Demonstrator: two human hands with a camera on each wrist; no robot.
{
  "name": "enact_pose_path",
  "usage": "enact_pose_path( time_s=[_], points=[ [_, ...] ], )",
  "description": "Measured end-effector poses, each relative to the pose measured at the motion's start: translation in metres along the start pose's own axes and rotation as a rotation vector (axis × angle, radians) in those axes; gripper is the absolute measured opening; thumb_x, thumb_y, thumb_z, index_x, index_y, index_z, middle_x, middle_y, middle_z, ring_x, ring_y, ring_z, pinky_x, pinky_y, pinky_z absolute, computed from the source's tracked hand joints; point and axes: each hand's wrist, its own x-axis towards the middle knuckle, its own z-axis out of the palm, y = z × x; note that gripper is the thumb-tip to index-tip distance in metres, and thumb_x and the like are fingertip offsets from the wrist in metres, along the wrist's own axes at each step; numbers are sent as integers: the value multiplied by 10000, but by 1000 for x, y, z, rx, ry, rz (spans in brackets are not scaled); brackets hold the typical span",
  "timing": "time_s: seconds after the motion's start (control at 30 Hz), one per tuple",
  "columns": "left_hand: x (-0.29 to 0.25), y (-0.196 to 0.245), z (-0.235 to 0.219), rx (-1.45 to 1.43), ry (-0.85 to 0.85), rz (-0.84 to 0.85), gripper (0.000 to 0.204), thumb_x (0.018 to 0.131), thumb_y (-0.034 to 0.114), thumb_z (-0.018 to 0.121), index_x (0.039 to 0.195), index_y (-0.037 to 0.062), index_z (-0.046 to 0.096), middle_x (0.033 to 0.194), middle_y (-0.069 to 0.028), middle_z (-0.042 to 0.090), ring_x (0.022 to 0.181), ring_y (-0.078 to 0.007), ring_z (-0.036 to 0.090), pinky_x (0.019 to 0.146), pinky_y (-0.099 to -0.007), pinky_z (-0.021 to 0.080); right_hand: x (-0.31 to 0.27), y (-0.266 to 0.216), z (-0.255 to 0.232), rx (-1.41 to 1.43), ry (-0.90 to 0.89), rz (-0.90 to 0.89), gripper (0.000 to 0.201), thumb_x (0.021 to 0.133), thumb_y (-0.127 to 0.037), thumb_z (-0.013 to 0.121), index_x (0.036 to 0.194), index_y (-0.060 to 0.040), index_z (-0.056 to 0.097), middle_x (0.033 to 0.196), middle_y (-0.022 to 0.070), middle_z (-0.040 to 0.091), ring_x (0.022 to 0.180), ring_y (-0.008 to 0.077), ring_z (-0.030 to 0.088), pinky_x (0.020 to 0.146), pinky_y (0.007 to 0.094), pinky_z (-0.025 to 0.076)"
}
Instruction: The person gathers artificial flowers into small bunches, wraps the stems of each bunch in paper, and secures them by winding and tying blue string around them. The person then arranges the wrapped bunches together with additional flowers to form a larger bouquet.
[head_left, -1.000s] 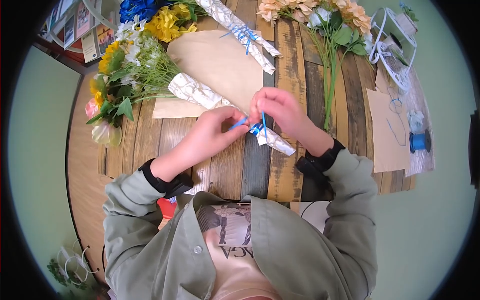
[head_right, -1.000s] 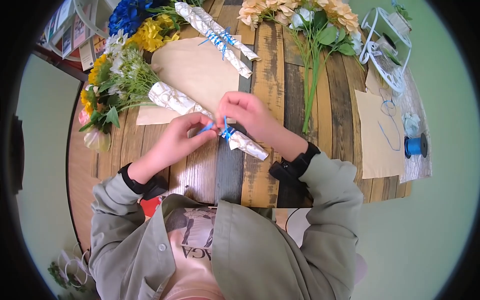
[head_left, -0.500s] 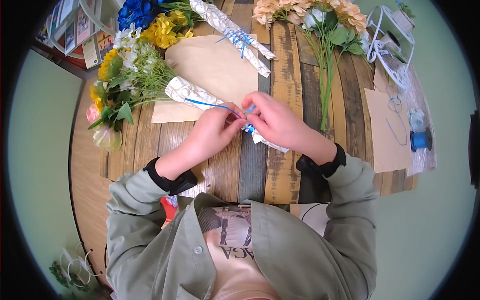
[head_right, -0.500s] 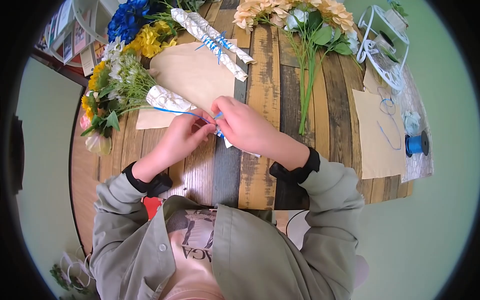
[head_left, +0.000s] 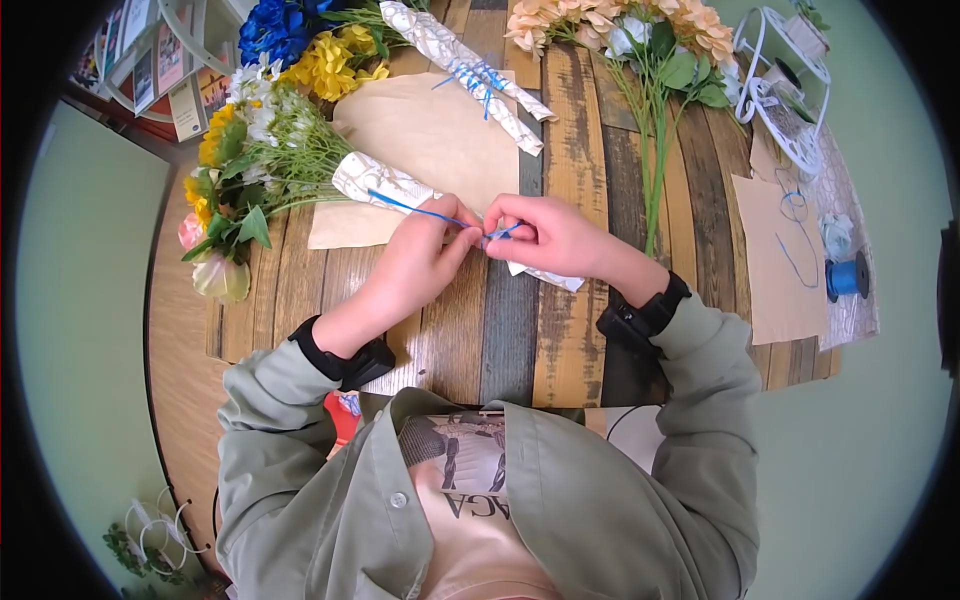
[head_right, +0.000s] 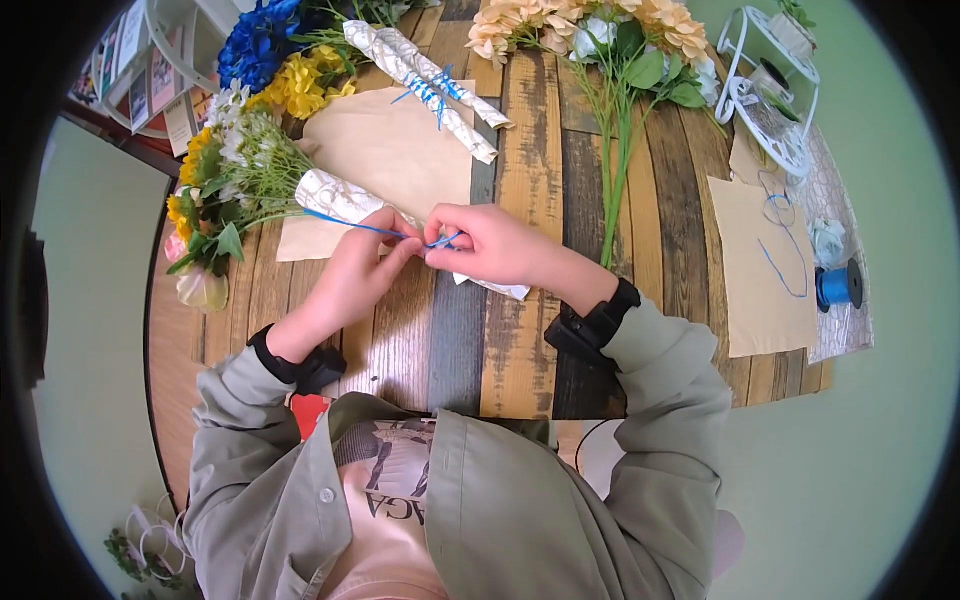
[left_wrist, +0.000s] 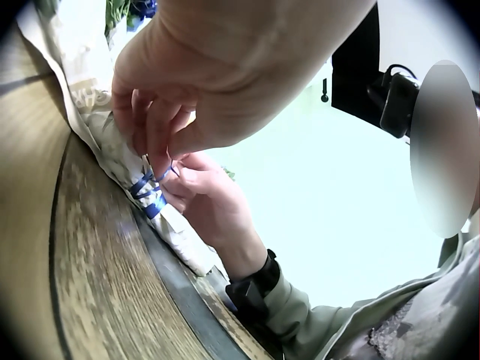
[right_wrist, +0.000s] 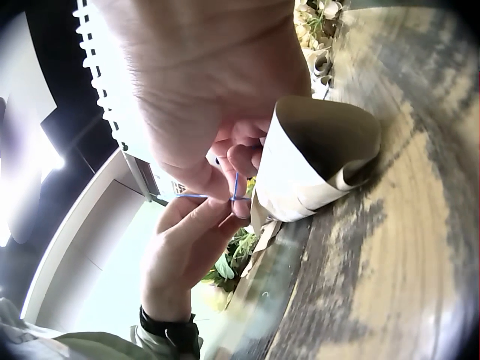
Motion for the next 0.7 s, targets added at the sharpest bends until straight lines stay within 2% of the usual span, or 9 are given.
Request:
enact_pose_path(
  time_s=[0.07, 0.13, 0.17, 0.23, 0.37, 0.47, 0.53, 0.63, 0.7],
  points=[
    [0, 0, -1, -48, 12, -31, 104, 838, 71, 608, 860, -13, 552, 835, -164, 610, 754, -294, 619, 652, -351, 485, 0, -5, 1, -109, -23, 2, 109, 840, -106, 624, 918, -66, 558, 625, 13, 474, 566, 78, 436, 532, 239, 346],
    [-1, 0, -1, -24, 16, -16, 126, 852, 93, 604, 878, -13, 542, 817, -163, 618, 699, -262, 638, 605, -319, 488, 2, -4, 4, -153, 41, -52, 134, 829, -157, 635, 899, -68, 563, 670, 93, 567, 607, 216, 556, 568, 310, 434],
    [0, 2, -1, -24, 16, -16, 126, 852, 93, 604, 878, -13, 542, 817, -163, 618, 699, -262, 638, 605, -319, 488, 2, -1, 4, -154, 40, -53, 134, 829, -157, 635, 899, -68, 563, 670, 93, 567, 607, 216, 556, 568, 310, 434],
    [0, 8, -4, 4, -19, -97, 132, 846, 91, 599, 893, -14, 534, 767, -152, 637, 700, -256, 655, 622, -317, 493, 3, 4, 6, -304, 119, -253, 119, 821, -168, 641, 874, -80, 580, 714, 91, 591, 654, 247, 590, 593, 335, 460],
    [8, 9, -7, -13, -22, -149, 131, 838, 87, 596, 887, -15, 531, 730, -142, 655, 704, -247, 670, 634, -310, 497, 1, 2, 11, -459, 194, -286, 103, 815, -179, 639, 835, -91, 590, 766, 81, 612, 706, 268, 604, 612, 362, 477],
    [11, 1, -7, -48, -27, -157, 129, 826, 78, 601, 873, -19, 531, 737, -139, 669, 721, -236, 680, 643, -307, 499, 0, 2, 12, -582, 226, -403, 105, 807, -178, 640, 801, -89, 585, 750, 63, 600, 696, 261, 597, 606, 367, 478],
    [12, 0, -8, -126, -71, -211, 100, 864, 27, 577, 902, -15, 494, 805, -79, 633, 763, -123, 641, 630, -239, 477, 0, 0, 11, -636, 223, -440, 95, 802, -167, 637, 795, -88, 585, 728, 56, 580, 677, 256, 588, 593, 373, 475],
    [13, -4, -10, -161, -82, -270, 145, 855, 44, 595, 917, -11, 477, 814, -75, 632, 751, -127, 637, 633, -233, 477, -1, -2, 12, -704, 266, -490, 102, 799, -166, 635, 789, -81, 580, 706, 60, 561, 660, 255, 580, 579, 374, 472],
    [11, -5, -9, -123, -75, -220, 191, 840, 54, 618, 932, -3, 461, 810, -71, 633, 746, -129, 637, 635, -232, 477, -2, -2, 12, -700, 272, -475, 107, 801, -167, 634, 793, -78, 575, 719, 65, 568, 671, 259, 584, 579, 376, 472]
  ],
)
